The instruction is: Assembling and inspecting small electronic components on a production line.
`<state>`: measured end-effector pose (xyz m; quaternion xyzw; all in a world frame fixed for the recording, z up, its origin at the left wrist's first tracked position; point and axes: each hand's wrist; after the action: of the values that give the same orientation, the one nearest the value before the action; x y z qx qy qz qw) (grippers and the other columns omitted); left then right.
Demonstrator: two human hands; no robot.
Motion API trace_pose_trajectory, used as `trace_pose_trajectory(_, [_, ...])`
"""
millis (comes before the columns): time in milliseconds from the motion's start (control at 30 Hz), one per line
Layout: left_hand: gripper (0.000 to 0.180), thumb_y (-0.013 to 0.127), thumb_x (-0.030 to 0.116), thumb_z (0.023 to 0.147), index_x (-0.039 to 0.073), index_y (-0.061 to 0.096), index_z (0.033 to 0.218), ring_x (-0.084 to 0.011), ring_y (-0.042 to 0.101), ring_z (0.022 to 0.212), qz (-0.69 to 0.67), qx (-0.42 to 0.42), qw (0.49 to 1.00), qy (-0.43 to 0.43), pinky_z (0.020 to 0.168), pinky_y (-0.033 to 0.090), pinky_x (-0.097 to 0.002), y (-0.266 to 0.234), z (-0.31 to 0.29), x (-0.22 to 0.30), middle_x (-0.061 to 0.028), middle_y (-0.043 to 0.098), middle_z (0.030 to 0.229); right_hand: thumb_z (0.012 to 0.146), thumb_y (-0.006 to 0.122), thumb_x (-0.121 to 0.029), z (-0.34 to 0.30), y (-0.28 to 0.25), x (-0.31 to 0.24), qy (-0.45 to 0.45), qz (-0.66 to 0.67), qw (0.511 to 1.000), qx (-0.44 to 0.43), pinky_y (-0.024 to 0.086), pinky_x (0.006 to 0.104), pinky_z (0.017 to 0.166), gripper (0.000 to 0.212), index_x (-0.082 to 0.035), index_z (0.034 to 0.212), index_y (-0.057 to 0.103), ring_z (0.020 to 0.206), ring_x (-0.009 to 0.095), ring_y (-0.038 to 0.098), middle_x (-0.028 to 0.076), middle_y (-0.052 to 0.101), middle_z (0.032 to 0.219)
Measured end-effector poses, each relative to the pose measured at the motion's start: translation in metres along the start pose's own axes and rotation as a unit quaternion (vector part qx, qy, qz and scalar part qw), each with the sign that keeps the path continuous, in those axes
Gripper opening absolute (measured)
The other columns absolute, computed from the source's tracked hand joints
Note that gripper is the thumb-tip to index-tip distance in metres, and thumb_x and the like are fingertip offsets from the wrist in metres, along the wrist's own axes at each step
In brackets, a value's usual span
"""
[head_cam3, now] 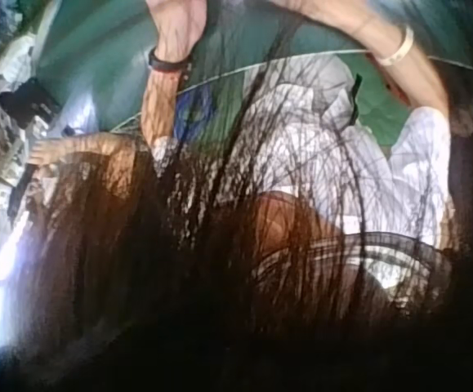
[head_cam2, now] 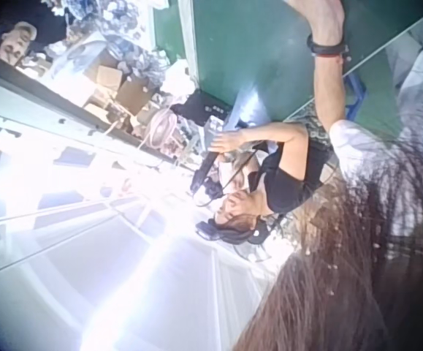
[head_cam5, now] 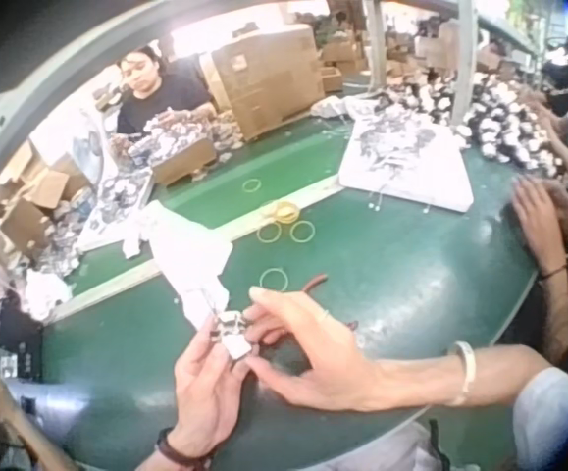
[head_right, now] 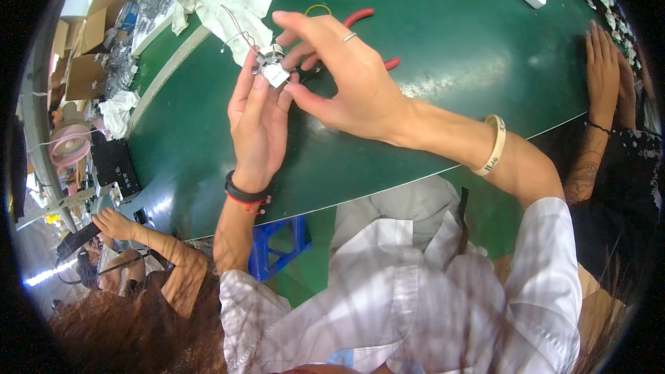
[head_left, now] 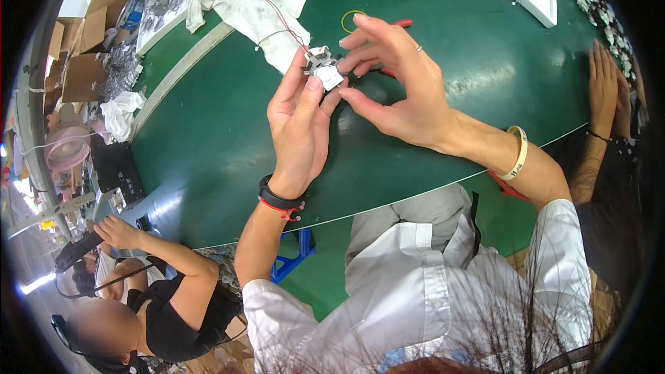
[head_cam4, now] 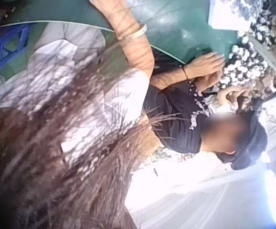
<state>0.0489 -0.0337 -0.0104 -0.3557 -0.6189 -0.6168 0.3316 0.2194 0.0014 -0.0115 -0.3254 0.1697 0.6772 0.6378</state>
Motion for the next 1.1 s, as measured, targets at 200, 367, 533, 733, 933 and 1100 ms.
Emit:
trace_pose_trajectory(200, [0.055,0.054,0.005,0.102,-0.003,0.033,0.153,-0.023,0.06,0.119,0.009,0.016,1.0,0.017,0.105,0.053,-0.0435,0.004,0.002,0.002,-0.0132,0.057,0.131,0.074,0.074,0.009,0.001,0.002,0.0,0.096,0.109,0.989,0.018,0.058,0.0312,0.083,0.083,-0.005,0.149,0.04,0.096,0.019,0.071,0.014,0.058,0.122])
trace_pose_trajectory(367, [0.056,0.054,0.004,0.102,-0.005,0.033,0.153,-0.0232,0.06,0.119,0.011,0.018,1.0,0.013,0.105,0.053,-0.0432,0.0,0.002,0.002,-0.0135,0.057,0.13,0.074,0.075,0.007,0.004,-0.002,-0.001,0.073,0.087,0.993,-0.02,0.058,0.0321,0.084,0.084,-0.006,0.149,0.041,0.096,0.022,0.071,0.015,0.057,0.123])
trace_pose_trajectory(533, [0.056,0.054,0.005,0.102,-0.006,0.032,0.153,-0.025,0.059,0.122,0.002,0.02,1.0,0.002,0.107,0.051,-0.0426,0.002,0.005,0.006,-0.0162,0.054,0.136,0.074,0.076,0.006,0.007,-0.005,-0.006,0.08,0.093,0.992,-0.039,0.057,0.0335,0.087,0.084,-0.005,0.149,0.039,0.102,0.023,0.069,0.015,0.056,0.124])
trace_pose_trajectory(733, [0.066,0.061,-0.007,0.091,-0.008,0.033,0.151,-0.0293,0.057,0.125,0.021,-0.007,0.999,0.043,0.112,0.044,-0.0405,-0.013,0.008,0.024,-0.0188,0.053,0.137,0.096,0.059,-0.027,0.015,-0.025,0.009,0.257,0.57,0.778,-0.062,0.046,0.0451,0.104,0.069,-0.004,0.154,0.028,0.125,0.036,0.057,0.023,0.052,0.137])
trace_pose_trajectory(933, [0.061,0.071,-0.01,0.085,-0.011,0.047,0.141,-0.0226,0.068,0.106,0.18,0.145,0.966,0.115,0.095,0.054,-0.0326,-0.066,0.022,0.058,-0.014,0.065,0.12,0.096,0.053,-0.044,0.019,-0.037,0.024,0.353,0.709,0.607,-0.071,0.044,0.0471,0.106,0.069,-0.004,0.151,0.039,0.125,0.036,0.055,0.024,0.053,0.138])
trace_pose_trajectory(1100, [0.054,0.077,0.001,0.086,-0.011,0.056,0.134,-0.0177,0.07,0.092,0.372,0.239,0.89,0.115,0.081,0.059,-0.0313,-0.138,0.006,0.094,-0.0111,0.069,0.112,0.095,0.053,-0.045,0.022,-0.042,0.024,0.346,0.696,0.624,-0.073,0.045,0.0464,0.103,0.071,-0.004,0.151,0.038,0.121,0.035,0.057,0.022,0.055,0.135])
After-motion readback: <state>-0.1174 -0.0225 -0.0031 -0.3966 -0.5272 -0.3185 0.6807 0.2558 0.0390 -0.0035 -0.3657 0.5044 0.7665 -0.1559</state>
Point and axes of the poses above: each hand's wrist, its own z-axis towards the middle knuckle, its own y-axis out of the palm, x = y × z
